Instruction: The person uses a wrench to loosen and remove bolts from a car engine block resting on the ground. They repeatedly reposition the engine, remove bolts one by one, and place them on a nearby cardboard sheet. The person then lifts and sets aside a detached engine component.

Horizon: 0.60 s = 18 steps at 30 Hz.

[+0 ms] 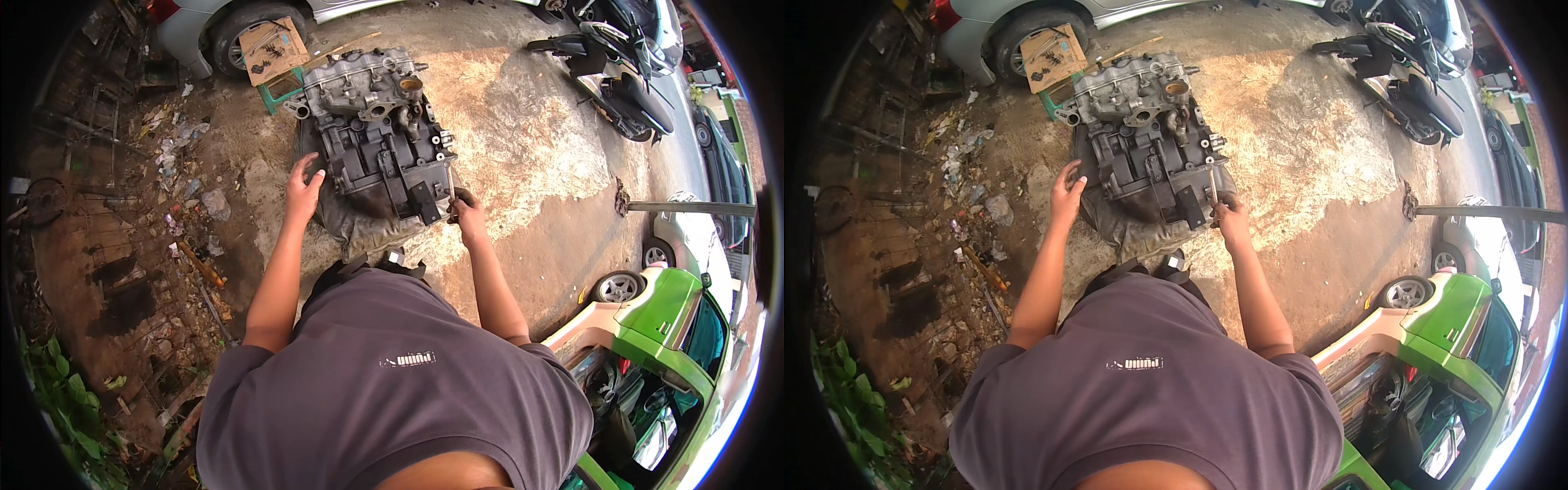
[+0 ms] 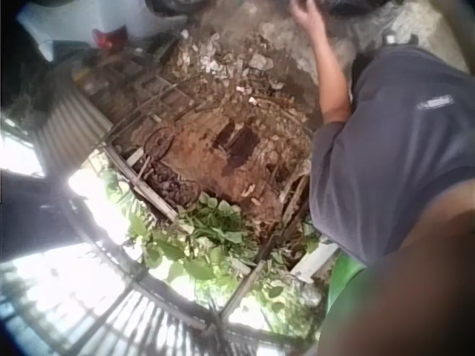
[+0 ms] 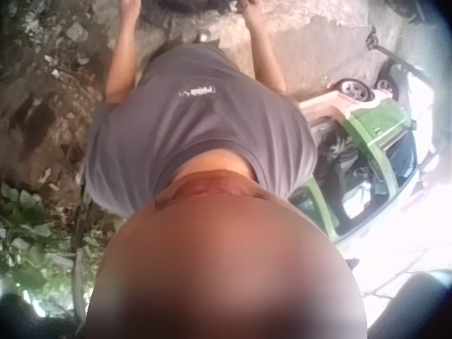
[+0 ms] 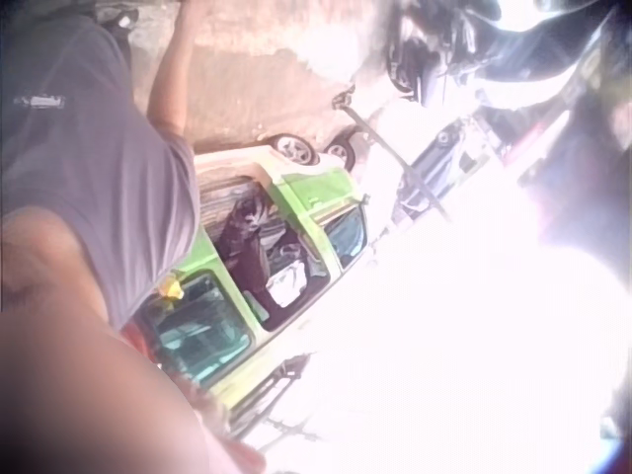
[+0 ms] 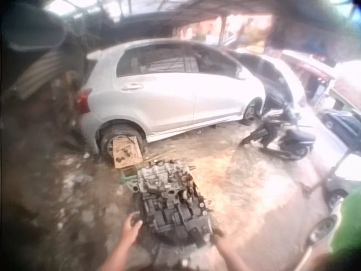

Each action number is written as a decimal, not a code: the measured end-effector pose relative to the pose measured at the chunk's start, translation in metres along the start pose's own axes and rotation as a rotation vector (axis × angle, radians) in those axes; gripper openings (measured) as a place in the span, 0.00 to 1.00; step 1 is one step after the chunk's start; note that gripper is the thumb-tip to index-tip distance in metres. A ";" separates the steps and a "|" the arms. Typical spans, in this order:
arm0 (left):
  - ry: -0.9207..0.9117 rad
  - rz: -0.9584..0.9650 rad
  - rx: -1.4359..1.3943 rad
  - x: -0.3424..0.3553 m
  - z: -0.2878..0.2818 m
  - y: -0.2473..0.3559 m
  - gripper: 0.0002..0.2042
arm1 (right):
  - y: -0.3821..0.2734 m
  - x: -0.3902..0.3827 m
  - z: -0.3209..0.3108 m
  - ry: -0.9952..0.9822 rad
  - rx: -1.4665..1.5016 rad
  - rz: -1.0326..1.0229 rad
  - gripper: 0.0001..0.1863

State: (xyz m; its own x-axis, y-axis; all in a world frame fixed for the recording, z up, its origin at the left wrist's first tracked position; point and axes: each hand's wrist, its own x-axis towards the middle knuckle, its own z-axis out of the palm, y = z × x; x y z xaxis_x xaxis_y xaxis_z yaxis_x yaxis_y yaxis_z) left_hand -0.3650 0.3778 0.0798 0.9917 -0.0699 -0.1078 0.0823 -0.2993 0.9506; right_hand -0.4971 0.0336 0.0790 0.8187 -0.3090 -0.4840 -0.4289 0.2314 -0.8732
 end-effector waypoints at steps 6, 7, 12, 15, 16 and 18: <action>0.041 -0.007 -0.028 0.005 -0.033 -0.009 0.21 | -0.003 0.006 0.024 -0.015 0.001 -0.038 0.11; 0.048 -0.047 -0.061 0.010 -0.038 -0.009 0.20 | -0.008 0.006 0.030 0.000 -0.016 -0.036 0.11; -0.018 -0.009 -0.026 0.037 -0.067 -0.017 0.21 | -0.020 0.004 0.073 0.083 0.082 -0.066 0.12; -0.093 0.010 -0.046 0.066 -0.101 -0.030 0.21 | -0.018 0.008 0.118 0.119 0.090 -0.127 0.14; -0.104 -0.010 -0.032 0.076 -0.116 -0.037 0.21 | -0.018 0.010 0.136 0.150 0.037 -0.096 0.14; -0.156 0.017 -0.047 0.098 -0.150 -0.048 0.21 | -0.016 0.004 0.180 0.208 0.173 0.027 0.13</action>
State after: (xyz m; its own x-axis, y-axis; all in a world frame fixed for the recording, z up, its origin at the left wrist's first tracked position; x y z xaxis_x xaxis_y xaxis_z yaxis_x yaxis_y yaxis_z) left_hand -0.2568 0.5280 0.0677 0.9658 -0.2229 -0.1322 0.0738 -0.2526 0.9648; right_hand -0.4180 0.1950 0.1018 0.7045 -0.4792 -0.5235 -0.3627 0.3909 -0.8460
